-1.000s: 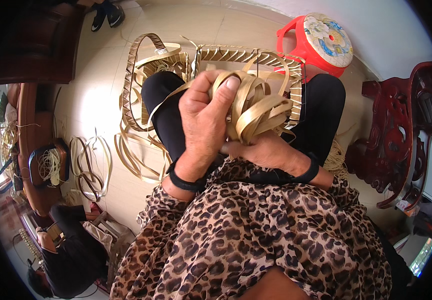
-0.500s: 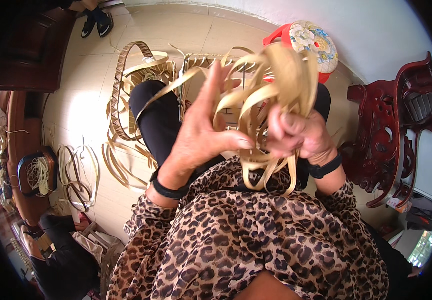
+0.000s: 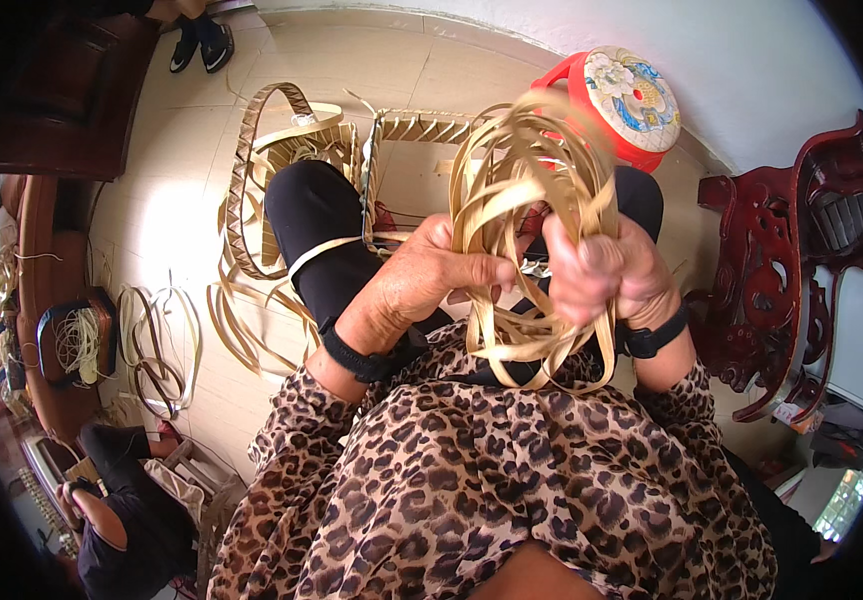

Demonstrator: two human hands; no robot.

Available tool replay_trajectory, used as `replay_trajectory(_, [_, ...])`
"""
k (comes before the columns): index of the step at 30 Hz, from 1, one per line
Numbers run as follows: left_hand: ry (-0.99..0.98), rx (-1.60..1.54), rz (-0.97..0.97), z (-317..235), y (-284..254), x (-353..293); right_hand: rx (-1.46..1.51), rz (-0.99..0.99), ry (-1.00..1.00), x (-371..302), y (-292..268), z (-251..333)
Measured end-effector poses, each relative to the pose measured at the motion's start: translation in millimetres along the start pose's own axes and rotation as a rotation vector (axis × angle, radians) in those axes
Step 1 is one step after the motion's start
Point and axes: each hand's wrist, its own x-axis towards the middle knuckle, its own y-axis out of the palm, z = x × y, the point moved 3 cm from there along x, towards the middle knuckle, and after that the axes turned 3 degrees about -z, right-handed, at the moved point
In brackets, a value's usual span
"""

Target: The person weaves flexible strips through a wire basket frame by hand and cuts the excess material with scissors.

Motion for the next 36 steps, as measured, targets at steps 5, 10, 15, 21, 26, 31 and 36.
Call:
replay_trajectory(5, [0.120, 0.164, -0.211, -6, 13, -1, -0.290, -0.561, -0.209, 10, -8, -3])
replay_trajectory(10, [0.401, 0.697, -0.309, 6, 15, 7, -0.577, -0.490, -0.367, 23, -16, -12])
replay_trajectory(15, [0.589, 0.908, -0.442, 18, 15, 11, -0.679, -0.483, -0.312, 26, -11, -15])
replay_trajectory(21, [0.451, 0.948, -0.266, 28, 29, 17, -0.544, -0.474, -0.498, 17, -26, -25])
replay_trajectory(26, [0.310, 0.254, -0.166, 6, 10, 0, -0.364, -0.600, -0.653, 1, -42, 6])
replay_trajectory(31, [0.671, 0.365, -0.322, -32, -13, -5, -0.303, -0.590, -0.758, -24, -44, 34])
replay_trajectory(36, [0.678, 0.748, -0.155, -23, 37, 7, -0.502, -0.674, -0.597, 6, -21, 10])
